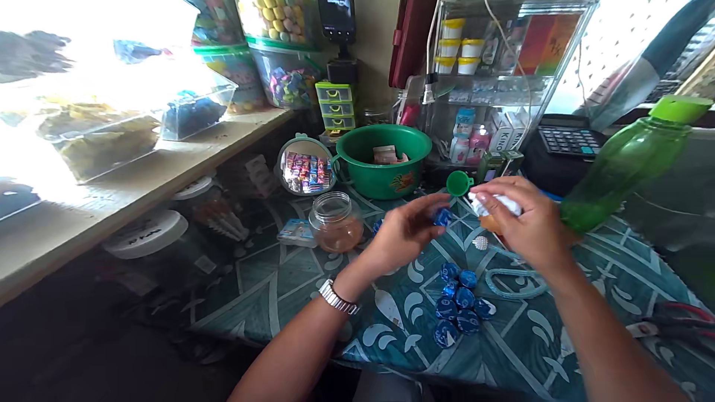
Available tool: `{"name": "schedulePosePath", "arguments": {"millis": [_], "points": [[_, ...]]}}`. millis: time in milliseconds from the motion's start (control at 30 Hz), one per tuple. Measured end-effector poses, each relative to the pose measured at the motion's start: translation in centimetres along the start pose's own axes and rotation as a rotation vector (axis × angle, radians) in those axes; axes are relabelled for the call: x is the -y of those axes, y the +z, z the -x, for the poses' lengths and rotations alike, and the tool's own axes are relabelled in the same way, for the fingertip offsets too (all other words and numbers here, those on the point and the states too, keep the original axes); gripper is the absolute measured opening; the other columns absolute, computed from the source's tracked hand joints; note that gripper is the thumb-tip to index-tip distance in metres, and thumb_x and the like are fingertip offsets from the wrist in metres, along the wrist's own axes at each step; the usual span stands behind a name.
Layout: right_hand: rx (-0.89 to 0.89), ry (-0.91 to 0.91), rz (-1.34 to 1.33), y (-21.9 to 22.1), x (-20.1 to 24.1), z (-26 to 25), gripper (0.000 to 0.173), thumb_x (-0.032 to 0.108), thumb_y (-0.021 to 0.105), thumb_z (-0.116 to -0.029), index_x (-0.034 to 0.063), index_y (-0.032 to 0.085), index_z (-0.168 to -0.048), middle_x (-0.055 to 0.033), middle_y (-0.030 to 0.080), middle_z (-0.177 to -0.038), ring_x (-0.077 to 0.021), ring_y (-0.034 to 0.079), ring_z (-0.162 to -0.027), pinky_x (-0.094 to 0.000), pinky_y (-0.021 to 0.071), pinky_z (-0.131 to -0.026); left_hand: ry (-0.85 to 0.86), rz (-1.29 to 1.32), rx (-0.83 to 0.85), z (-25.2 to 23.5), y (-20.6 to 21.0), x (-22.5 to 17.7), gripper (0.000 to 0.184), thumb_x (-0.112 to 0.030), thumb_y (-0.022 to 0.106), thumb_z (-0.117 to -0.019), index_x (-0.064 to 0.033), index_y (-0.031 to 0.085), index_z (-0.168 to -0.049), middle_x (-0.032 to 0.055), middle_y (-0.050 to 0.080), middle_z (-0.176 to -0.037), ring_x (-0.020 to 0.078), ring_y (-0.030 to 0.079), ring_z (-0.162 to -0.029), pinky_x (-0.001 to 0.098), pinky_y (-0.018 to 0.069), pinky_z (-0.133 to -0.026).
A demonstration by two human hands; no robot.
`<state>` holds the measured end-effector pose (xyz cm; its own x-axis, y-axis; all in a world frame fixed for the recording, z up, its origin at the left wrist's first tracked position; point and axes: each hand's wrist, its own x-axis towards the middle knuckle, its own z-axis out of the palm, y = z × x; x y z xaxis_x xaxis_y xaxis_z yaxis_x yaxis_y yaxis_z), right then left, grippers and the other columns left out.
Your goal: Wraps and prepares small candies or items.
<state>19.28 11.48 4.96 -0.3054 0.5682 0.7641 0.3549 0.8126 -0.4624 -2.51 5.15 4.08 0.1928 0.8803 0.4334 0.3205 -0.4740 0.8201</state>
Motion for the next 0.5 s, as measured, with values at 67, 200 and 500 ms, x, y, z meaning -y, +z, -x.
{"name": "schedulePosePath", "arguments": {"millis": [67,200,500], "points": [[-0.023,0.015,0.011,-0.9,0.1,-0.3,0.021,0.020,0.064,-0.1001,0.0055,0.076,-0.110,-0.0111,0.069,-0.113,-0.0163,0.065,-0.106,-0.0325,0.0543,-0.090,0.078,-0.229,-0.064,0.1,-1.3,-0.2,0.039,-0.010,0.073,-0.0923,-0.0073,0.066,-0.131,0.0070,0.069,-0.124,0.0132,0.066,-0.107,0.0312,0.0554,-0.092],[-0.012,-0.001,0.058,-0.7,-0.6,-0.2,0.019,0.018,0.065,-0.0995,0.0058,0.077,-0.109,-0.0127,0.069,-0.112,-0.0182,0.066,-0.103,-0.0328,0.0550,-0.087,0.208,-0.581,-0.022,0.0,-2.2,1.4,0.031,-0.015,0.081,-0.0849,-0.0109,0.076,-0.115,0.0045,0.073,-0.109,0.0272,0.061,-0.106,0.0505,0.0452,-0.087],[0.082,-0.060,0.124,0.2,-0.9,0.1,0.018,0.017,0.065,-0.0992,0.0076,0.077,-0.109,-0.0109,0.069,-0.111,-0.0168,0.068,-0.098,-0.0295,0.0572,-0.082,-0.055,-0.973,0.341,0.4,-2.4,0.7,0.024,-0.004,0.080,-0.0821,-0.0198,0.082,-0.100,0.0148,0.059,-0.135,0.0415,0.047,-0.124,0.0598,0.0368,-0.094]]}}
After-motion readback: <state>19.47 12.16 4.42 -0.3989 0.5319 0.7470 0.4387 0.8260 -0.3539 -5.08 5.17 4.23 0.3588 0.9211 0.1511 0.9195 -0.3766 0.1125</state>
